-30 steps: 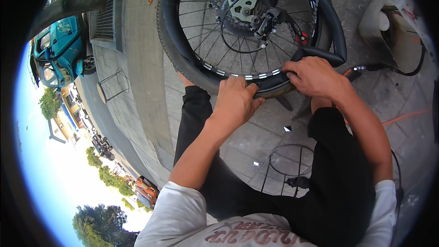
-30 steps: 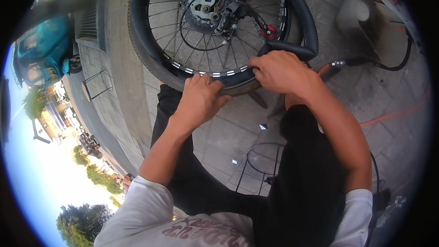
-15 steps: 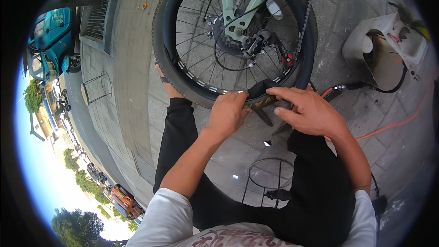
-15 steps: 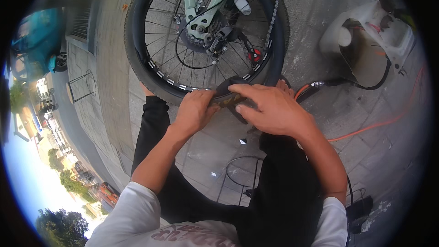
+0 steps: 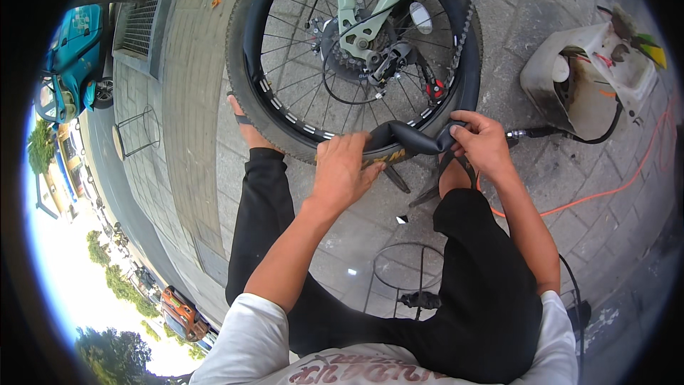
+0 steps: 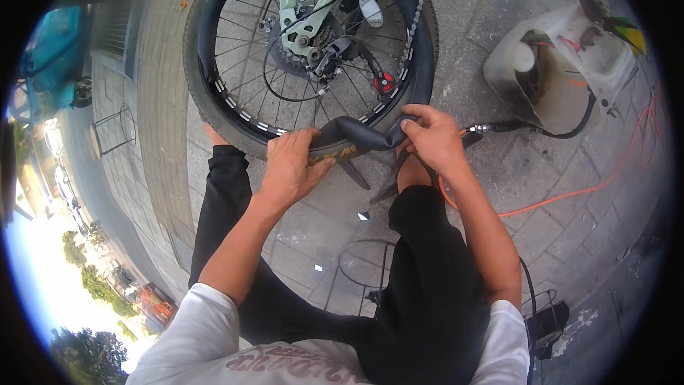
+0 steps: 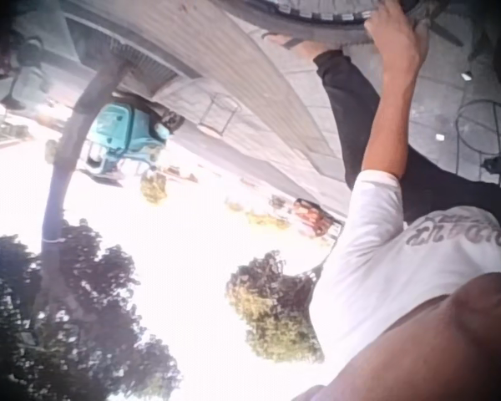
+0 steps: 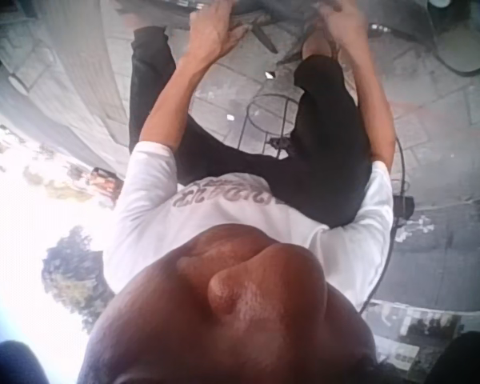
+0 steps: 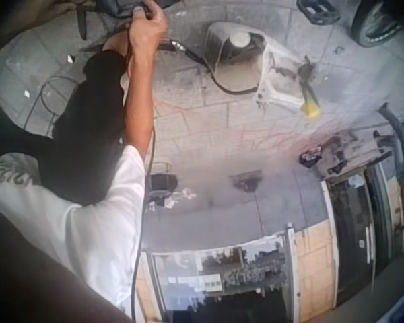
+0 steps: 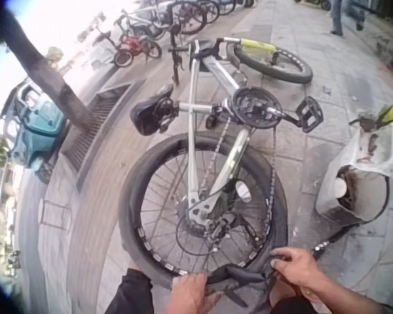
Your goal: The person removes a bicycle tire from the rim, inspects the inner tube, and then refits the tire onto the rim by hand. The person works on the rear wheel of a bicycle placed on a sidewalk.
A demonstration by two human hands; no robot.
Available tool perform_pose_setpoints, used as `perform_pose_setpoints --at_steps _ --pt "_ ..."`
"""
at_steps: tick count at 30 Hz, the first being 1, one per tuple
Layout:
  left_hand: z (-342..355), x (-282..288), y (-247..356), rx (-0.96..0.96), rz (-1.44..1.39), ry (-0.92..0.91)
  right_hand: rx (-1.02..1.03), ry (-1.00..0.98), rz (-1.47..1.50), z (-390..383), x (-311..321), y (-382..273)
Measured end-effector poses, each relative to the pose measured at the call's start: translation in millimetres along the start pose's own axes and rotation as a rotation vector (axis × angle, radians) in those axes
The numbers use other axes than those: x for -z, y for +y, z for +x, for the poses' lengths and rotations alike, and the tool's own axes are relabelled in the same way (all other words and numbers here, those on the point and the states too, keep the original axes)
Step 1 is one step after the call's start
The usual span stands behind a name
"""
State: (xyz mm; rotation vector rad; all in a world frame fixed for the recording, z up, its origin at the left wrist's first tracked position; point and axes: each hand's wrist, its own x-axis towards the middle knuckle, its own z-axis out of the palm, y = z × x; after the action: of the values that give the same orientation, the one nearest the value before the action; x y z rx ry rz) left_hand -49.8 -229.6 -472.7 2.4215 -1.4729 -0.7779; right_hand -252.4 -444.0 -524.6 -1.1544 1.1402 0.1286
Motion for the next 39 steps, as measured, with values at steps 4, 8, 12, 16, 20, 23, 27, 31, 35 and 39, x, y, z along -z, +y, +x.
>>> perform_pose_setpoints --at_steps 4,8,12,16,20,23,27,31,35,39 --pt "-3 9 0 -0.059 0.060 -0.117 0.204 0.339 0.292 17 21 9" --pt "-4 12 5 -0.066 -0.015 -0.079 0.560 0.206 0.093 11 2 10" --pt "-7 14 5 -0.056 -0.061 -0.054 0.705 0.171 -0.436 1 1 -2" --pt "-7 21 4 -0.125 -0.084 -0.046 0.875 0.210 -0.694 2 0 2" --pt "-7 22 0 -0.171 -0.083 -0.030 0.921 0.407 -0.780 5 -28 -1" --pt "-6 23 -1 -0.188 -0.085 -0.030 0.958 0.365 -0.890 4 -31 8" --pt "-7 24 -6 -0.195 -0.080 -0.045 0.858 0.226 -0.841 -4 -41 18" --pt "-8 30 -17 -0.225 -0.056 -0.053 0.696 0.015 -1.136 -17 -37 3" --pt "-7 37 -25 -0.251 -0.052 -0.112 0.542 -0.143 -1.127 -18 -51 -25" --pt "-3 40 -26 -0.258 -0.067 -0.140 0.744 -0.059 -0.910 -15 -49 -1"
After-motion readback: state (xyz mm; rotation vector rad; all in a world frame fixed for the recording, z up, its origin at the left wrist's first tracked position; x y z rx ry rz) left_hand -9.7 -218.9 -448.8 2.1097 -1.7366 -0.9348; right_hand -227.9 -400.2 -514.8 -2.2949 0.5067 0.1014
